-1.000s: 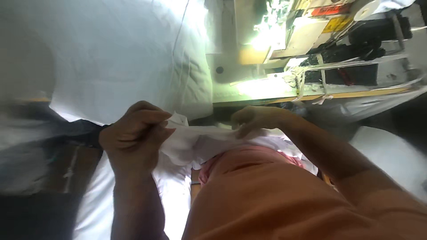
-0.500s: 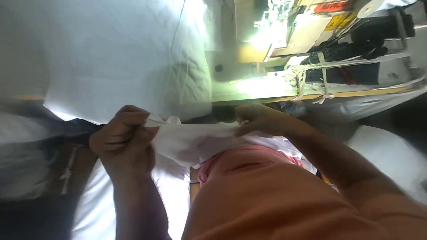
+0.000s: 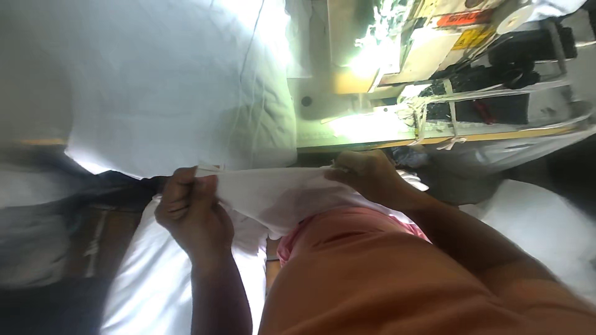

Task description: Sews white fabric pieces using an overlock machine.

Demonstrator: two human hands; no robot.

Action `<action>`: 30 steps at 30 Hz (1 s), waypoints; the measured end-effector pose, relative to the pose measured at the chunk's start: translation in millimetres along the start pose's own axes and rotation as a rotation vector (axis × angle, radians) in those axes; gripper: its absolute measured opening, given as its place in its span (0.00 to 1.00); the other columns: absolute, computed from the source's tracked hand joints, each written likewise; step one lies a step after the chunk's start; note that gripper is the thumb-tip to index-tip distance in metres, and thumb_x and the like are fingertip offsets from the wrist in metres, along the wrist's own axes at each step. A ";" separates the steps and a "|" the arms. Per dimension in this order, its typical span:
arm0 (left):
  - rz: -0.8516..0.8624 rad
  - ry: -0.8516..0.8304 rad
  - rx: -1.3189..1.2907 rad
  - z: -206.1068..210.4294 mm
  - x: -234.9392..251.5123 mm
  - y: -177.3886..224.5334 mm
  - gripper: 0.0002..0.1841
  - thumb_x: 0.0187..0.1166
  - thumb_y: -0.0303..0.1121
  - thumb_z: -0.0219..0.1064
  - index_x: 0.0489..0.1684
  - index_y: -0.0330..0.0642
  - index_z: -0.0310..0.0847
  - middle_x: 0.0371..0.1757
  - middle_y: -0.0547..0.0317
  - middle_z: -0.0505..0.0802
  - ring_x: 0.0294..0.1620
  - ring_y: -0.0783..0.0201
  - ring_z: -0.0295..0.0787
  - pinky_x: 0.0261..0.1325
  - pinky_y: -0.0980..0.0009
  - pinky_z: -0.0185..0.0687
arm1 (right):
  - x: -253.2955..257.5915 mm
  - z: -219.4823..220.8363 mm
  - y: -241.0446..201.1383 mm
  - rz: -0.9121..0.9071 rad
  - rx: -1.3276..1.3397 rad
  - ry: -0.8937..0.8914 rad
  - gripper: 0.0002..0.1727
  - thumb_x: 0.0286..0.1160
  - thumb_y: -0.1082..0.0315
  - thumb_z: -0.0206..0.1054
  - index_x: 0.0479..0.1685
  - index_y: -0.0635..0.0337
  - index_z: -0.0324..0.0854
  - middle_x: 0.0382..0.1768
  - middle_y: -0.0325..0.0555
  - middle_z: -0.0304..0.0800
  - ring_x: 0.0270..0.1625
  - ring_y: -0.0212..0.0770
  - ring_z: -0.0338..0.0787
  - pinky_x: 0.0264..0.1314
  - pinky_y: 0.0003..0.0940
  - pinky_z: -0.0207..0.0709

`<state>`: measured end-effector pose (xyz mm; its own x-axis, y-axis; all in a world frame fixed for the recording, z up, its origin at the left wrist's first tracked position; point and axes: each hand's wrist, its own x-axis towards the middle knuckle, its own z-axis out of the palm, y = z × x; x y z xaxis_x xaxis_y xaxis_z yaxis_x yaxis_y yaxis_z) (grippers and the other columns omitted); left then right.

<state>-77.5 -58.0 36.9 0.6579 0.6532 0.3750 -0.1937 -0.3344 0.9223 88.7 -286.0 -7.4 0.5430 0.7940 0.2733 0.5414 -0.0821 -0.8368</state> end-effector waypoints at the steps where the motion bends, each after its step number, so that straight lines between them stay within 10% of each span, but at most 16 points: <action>1: -0.013 0.013 -0.005 -0.2 -1.2 -1.1 0.12 0.84 0.27 0.62 0.44 0.59 0.88 0.42 0.84 0.93 0.42 0.83 0.89 0.50 0.82 0.86 | 0.3 1.7 0.4 -0.007 -0.017 0.006 0.14 0.80 0.61 0.68 0.31 0.64 0.84 0.20 0.40 0.78 0.22 0.30 0.75 0.27 0.28 0.67; 18: -0.065 0.080 0.002 1.4 -12.1 -11.7 0.13 0.84 0.25 0.59 0.44 0.59 0.86 0.39 0.84 0.92 0.40 0.84 0.89 0.48 0.82 0.86 | -4.0 16.3 10.4 -0.061 -0.186 0.112 0.19 0.78 0.59 0.70 0.25 0.66 0.82 0.18 0.47 0.80 0.19 0.40 0.78 0.21 0.36 0.68; 30: -0.055 0.078 0.035 14.4 -26.2 -19.4 0.12 0.84 0.25 0.60 0.47 0.57 0.86 0.42 0.86 0.92 0.43 0.86 0.88 0.50 0.83 0.85 | -7.9 22.1 15.5 0.215 0.276 0.100 0.08 0.78 0.70 0.69 0.44 0.67 0.88 0.30 0.36 0.87 0.30 0.14 0.78 0.36 0.10 0.72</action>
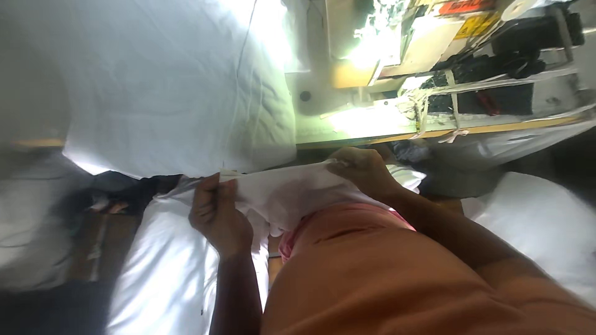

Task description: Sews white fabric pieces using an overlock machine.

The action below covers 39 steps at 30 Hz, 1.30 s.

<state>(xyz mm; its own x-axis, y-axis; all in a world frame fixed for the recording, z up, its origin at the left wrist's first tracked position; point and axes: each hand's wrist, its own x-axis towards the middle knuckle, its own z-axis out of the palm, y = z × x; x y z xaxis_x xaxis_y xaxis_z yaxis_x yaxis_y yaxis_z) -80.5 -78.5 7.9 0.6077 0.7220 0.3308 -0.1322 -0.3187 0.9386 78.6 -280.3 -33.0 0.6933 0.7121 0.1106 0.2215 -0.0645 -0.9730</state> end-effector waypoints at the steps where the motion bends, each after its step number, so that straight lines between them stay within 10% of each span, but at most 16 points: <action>1: -0.050 0.013 0.002 1.2 0.1 -1.0 0.11 0.85 0.25 0.60 0.46 0.56 0.85 0.41 0.85 0.92 0.42 0.85 0.88 0.49 0.83 0.85 | 0.0 0.5 1.7 0.005 0.024 -0.003 0.07 0.78 0.70 0.69 0.44 0.67 0.88 0.31 0.36 0.88 0.31 0.14 0.78 0.37 0.10 0.73; 5: -0.213 0.003 0.105 1.3 13.0 -6.4 0.08 0.89 0.31 0.58 0.46 0.57 0.82 0.35 0.86 0.88 0.34 0.86 0.85 0.40 0.86 0.83 | 0.0 3.8 1.5 0.011 0.070 -0.033 0.07 0.78 0.71 0.68 0.45 0.66 0.88 0.31 0.35 0.89 0.30 0.14 0.79 0.37 0.10 0.73; 9: 0.104 -0.099 0.312 15.3 74.7 4.3 0.03 0.85 0.30 0.61 0.45 0.45 0.79 0.36 0.86 0.85 0.38 0.92 0.81 0.46 0.87 0.79 | 5.8 -3.5 -17.9 -0.094 0.091 0.000 0.08 0.80 0.72 0.66 0.47 0.68 0.88 0.31 0.38 0.89 0.30 0.16 0.79 0.36 0.12 0.74; 12: 0.579 -0.239 0.392 61.7 138.6 24.8 0.15 0.88 0.30 0.58 0.43 0.21 0.83 0.41 0.53 0.89 0.47 0.79 0.80 0.55 0.83 0.73 | 15.3 -17.9 -35.3 -0.153 0.136 0.121 0.09 0.79 0.75 0.64 0.48 0.71 0.86 0.35 0.36 0.89 0.34 0.11 0.79 0.40 0.08 0.75; 14: 0.748 -0.302 0.379 110.0 170.7 25.0 0.17 0.89 0.32 0.58 0.43 0.23 0.87 0.41 0.43 0.90 0.48 0.68 0.83 0.56 0.76 0.73 | 17.4 -29.4 -35.0 -0.156 0.131 0.241 0.08 0.78 0.76 0.65 0.49 0.70 0.86 0.37 0.33 0.89 0.33 0.10 0.79 0.39 0.08 0.74; 18: 0.557 -0.468 0.374 208.0 173.8 3.3 0.14 0.86 0.34 0.61 0.47 0.33 0.92 0.47 0.43 0.93 0.55 0.54 0.87 0.64 0.59 0.76 | 4.5 -50.3 4.0 0.031 0.137 0.409 0.07 0.81 0.73 0.65 0.51 0.61 0.86 0.28 0.36 0.87 0.21 0.22 0.78 0.24 0.18 0.74; 22: 0.442 -0.592 0.568 262.4 146.7 -30.1 0.12 0.83 0.25 0.61 0.50 0.29 0.91 0.55 0.35 0.93 0.63 0.39 0.88 0.69 0.47 0.77 | -11.8 -65.3 38.5 0.209 0.147 0.507 0.07 0.80 0.72 0.67 0.49 0.63 0.87 0.31 0.35 0.90 0.27 0.21 0.83 0.33 0.20 0.80; 39: 0.668 -0.472 0.850 255.4 77.3 -36.5 0.09 0.78 0.23 0.64 0.42 0.29 0.90 0.46 0.36 0.94 0.50 0.37 0.92 0.61 0.45 0.79 | -13.8 -99.6 37.8 0.192 0.242 0.557 0.06 0.73 0.77 0.68 0.43 0.61 0.88 0.30 0.29 0.93 0.30 0.18 0.88 0.36 0.15 0.83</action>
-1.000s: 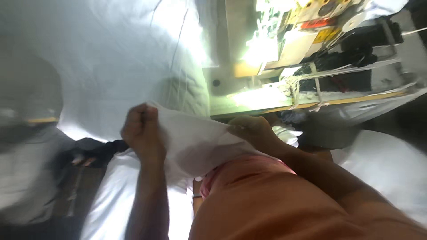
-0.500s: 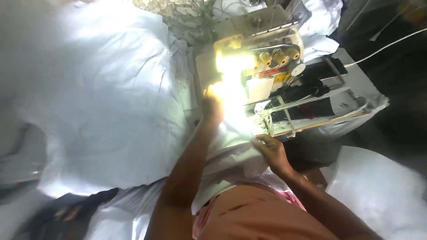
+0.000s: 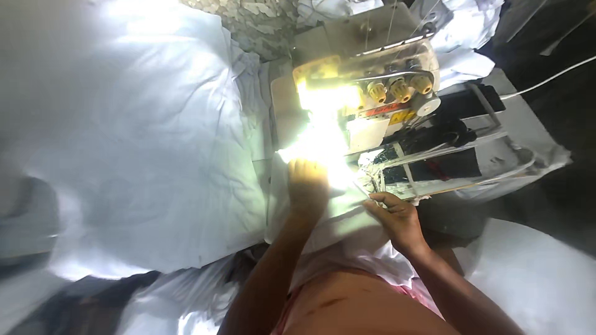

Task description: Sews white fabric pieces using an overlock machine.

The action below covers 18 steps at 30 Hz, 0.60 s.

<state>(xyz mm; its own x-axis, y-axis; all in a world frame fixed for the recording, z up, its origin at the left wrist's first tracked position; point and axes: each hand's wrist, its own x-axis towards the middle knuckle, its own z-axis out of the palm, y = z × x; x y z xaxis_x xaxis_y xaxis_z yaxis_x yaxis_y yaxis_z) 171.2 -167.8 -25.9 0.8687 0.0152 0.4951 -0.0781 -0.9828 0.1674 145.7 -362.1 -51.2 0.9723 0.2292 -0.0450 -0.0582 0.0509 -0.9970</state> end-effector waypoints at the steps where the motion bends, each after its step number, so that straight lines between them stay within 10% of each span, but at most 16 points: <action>1: -0.003 0.007 0.008 1.6 0.6 0.0 0.08 0.78 0.23 0.64 0.40 0.29 0.90 0.43 0.36 0.94 0.49 0.37 0.92 0.61 0.44 0.79 | 2.6 -0.7 -2.0 -0.002 -0.003 0.000 0.06 0.74 0.77 0.68 0.43 0.61 0.88 0.30 0.29 0.92 0.30 0.19 0.88 0.36 0.16 0.83; 7: -0.040 0.025 0.041 5.4 6.4 0.4 0.10 0.80 0.24 0.61 0.39 0.27 0.89 0.31 0.39 0.91 0.42 0.38 0.90 0.60 0.47 0.77 | 12.1 -0.6 -7.0 -0.046 -0.031 0.023 0.06 0.72 0.77 0.69 0.43 0.60 0.88 0.31 0.29 0.92 0.30 0.19 0.88 0.36 0.15 0.83; 18: -0.039 0.013 0.055 -3.0 -0.4 12.7 0.10 0.80 0.30 0.65 0.37 0.33 0.91 0.41 0.39 0.93 0.48 0.40 0.89 0.59 0.46 0.76 | 2.1 4.0 -9.5 -0.063 -0.080 0.054 0.06 0.71 0.76 0.69 0.42 0.59 0.88 0.33 0.28 0.92 0.29 0.17 0.86 0.34 0.13 0.81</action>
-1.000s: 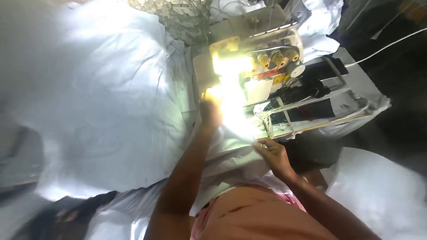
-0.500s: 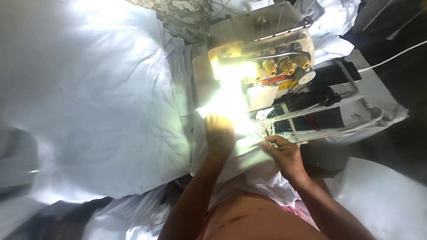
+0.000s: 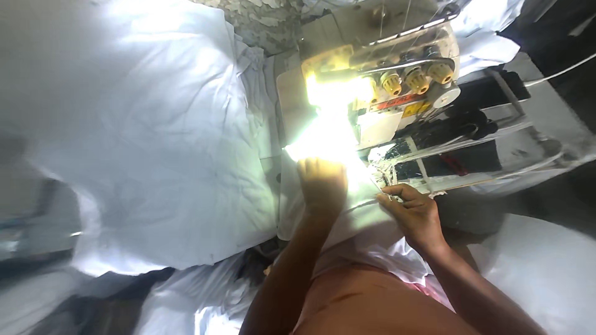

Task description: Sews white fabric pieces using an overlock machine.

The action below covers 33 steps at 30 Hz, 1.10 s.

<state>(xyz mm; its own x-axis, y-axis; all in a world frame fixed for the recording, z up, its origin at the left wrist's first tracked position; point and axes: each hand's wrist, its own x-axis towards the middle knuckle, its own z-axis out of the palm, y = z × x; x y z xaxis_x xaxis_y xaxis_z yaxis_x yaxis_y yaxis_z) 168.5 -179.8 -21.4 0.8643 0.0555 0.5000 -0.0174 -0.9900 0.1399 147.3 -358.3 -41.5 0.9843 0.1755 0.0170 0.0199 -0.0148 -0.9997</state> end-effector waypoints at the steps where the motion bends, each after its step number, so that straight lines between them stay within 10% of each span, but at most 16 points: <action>1: -0.001 0.006 0.006 0.9 1.5 0.9 0.10 0.80 0.30 0.65 0.37 0.33 0.91 0.40 0.39 0.93 0.48 0.39 0.89 0.59 0.46 0.76 | -0.5 0.9 -0.2 -0.001 0.001 0.003 0.06 0.71 0.76 0.69 0.42 0.59 0.88 0.34 0.29 0.91 0.30 0.17 0.86 0.34 0.13 0.81; 8: -0.029 -0.021 0.016 5.1 12.0 -3.1 0.13 0.80 0.28 0.62 0.36 0.27 0.90 0.28 0.41 0.91 0.36 0.42 0.91 0.57 0.47 0.78 | 3.2 10.9 -1.8 0.000 -0.021 0.005 0.06 0.72 0.76 0.68 0.43 0.59 0.87 0.34 0.28 0.90 0.30 0.17 0.85 0.34 0.13 0.80; 18: -0.015 -0.304 -0.260 11.5 50.1 -75.4 0.26 0.74 0.19 0.61 0.74 0.22 0.73 0.79 0.32 0.80 0.87 0.38 0.67 0.93 0.48 0.42 | 19.6 38.4 -3.5 -0.067 -0.015 -0.027 0.07 0.78 0.75 0.65 0.48 0.62 0.87 0.38 0.32 0.90 0.30 0.16 0.82 0.34 0.12 0.77; 22: 0.039 -0.379 -0.358 16.7 69.7 -96.7 0.37 0.63 0.17 0.70 0.81 0.25 0.66 0.82 0.31 0.76 0.88 0.39 0.64 0.93 0.43 0.34 | 31.5 43.8 -5.6 -0.135 -0.093 -0.027 0.08 0.81 0.73 0.64 0.50 0.63 0.87 0.34 0.34 0.87 0.25 0.17 0.77 0.29 0.12 0.73; 33: -0.096 -0.518 -0.248 25.5 131.8 -103.7 0.24 0.87 0.25 0.56 0.81 0.26 0.66 0.84 0.30 0.73 0.88 0.37 0.64 0.90 0.41 0.45 | 84.8 65.1 -16.3 -0.264 -0.188 0.103 0.04 0.72 0.77 0.65 0.38 0.67 0.85 0.27 0.32 0.83 0.28 0.12 0.75 0.35 0.09 0.69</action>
<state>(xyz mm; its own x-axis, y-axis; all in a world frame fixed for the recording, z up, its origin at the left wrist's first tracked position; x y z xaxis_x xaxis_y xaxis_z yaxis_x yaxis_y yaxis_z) 297.0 -73.1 8.2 0.9999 0.0107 0.0007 0.0095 -0.9203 0.3911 219.1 -279.1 -25.0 0.9534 0.0968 0.2858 0.2986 -0.1656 -0.9399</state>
